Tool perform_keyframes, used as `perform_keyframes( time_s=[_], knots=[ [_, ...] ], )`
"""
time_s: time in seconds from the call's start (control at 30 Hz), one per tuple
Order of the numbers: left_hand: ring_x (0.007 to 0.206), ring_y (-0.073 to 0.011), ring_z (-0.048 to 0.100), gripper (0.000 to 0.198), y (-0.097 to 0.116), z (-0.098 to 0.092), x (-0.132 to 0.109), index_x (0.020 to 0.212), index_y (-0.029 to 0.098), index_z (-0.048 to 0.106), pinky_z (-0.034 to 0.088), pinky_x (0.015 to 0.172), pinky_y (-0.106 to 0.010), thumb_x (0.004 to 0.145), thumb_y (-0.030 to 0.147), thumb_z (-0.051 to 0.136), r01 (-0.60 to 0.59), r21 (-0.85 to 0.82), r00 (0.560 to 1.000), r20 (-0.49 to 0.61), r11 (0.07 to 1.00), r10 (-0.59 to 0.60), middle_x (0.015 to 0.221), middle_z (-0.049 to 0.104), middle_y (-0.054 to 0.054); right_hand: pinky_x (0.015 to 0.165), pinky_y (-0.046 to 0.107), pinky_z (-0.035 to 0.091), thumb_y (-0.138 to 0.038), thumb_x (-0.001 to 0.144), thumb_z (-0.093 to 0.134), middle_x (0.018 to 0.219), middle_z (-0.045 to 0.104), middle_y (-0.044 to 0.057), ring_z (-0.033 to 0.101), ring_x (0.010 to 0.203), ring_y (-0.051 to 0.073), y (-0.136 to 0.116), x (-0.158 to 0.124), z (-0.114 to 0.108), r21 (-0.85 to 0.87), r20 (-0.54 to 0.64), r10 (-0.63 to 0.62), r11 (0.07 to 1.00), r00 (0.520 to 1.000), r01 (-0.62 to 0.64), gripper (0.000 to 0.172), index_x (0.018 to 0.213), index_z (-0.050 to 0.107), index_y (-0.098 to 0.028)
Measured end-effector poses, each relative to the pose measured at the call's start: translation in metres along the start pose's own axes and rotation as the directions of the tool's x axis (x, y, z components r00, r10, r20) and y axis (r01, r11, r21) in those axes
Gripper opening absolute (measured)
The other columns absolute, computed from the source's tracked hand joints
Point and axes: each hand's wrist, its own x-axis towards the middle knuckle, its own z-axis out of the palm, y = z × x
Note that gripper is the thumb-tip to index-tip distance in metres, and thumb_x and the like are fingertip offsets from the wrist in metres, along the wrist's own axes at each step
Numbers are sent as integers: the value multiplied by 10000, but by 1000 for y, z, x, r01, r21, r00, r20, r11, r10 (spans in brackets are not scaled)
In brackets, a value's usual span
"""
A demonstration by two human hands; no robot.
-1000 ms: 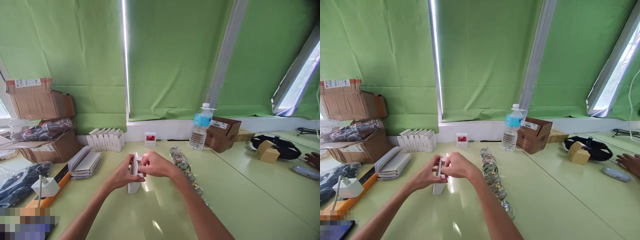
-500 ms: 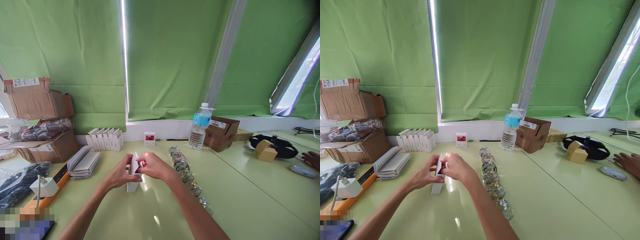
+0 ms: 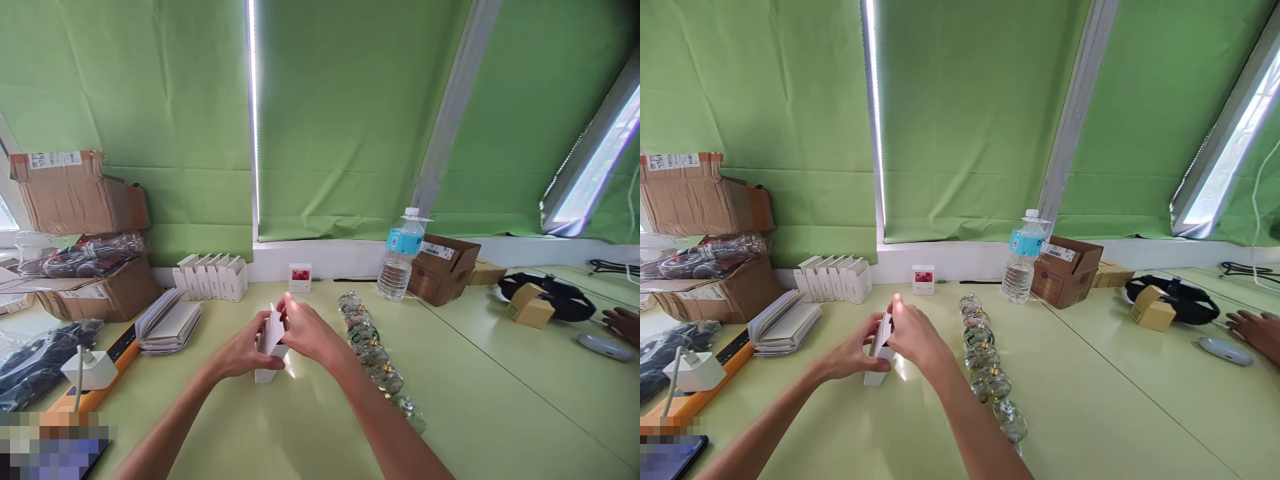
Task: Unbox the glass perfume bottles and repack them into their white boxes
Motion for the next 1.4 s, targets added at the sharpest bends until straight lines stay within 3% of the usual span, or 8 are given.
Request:
perform_keyframes(
  time_s=[0.2,0.27,0.4,0.63,0.8,1.1,1.4],
  knots=[
    [1059,-237,593,813,-2,-2,0,1358,289,382,466,953,-422,655,341,787,-23,-39,1000,5,999,24,1231,577,-64,538,216,350,-198,771,564,815,644,29,567,674,148,1,6,8,77,-104,99,993,990,-91,220,990,542,-187],
    [1055,-235,593,797,-2,-3,0,1346,288,400,461,956,-419,650,335,784,-27,-42,1000,4,999,27,1213,590,-57,557,224,350,-201,796,536,783,638,28,560,670,143,0,6,7,26,-71,68,997,995,-67,100,870,602,-187],
    [1043,-241,591,809,4,-4,-1,1341,293,429,462,941,-412,619,342,791,-26,-22,999,21,999,27,1145,611,-41,618,237,354,-187,770,560,826,630,45,555,742,153,-3,1,6,-146,19,-75,986,997,77,118,739,674,-183],
    [1047,-236,556,788,14,-15,-8,1299,291,488,453,910,-355,579,322,806,1,-27,987,161,1000,4,1096,604,-6,533,247,303,-221,724,603,787,651,51,564,661,154,-12,-7,16,-278,98,-14,960,995,41,112,772,701,-195],
    [995,-214,549,831,18,-21,-11,1317,289,476,450,828,-302,560,272,818,71,-34,969,238,997,-61,1106,591,8,512,222,306,-235,710,601,789,665,36,544,611,127,-10,-7,26,-227,167,56,974,984,-17,152,808,714,-203],
    [952,-206,553,856,2,-19,-7,1318,274,478,453,728,-262,541,250,837,75,-50,977,205,996,-63,1092,599,1,512,210,316,-277,680,650,633,620,5,494,557,106,-3,1,46,-138,115,153,981,981,-137,132,747,713,-182],
    [939,-202,557,881,-7,-22,-5,1354,254,454,460,739,-265,555,280,825,71,-1,984,163,997,-70,1081,604,-6,553,185,360,-178,679,592,739,666,8,555,632,111,11,3,60,53,52,40,998,998,-42,134,757,700,-166]
  ],
)
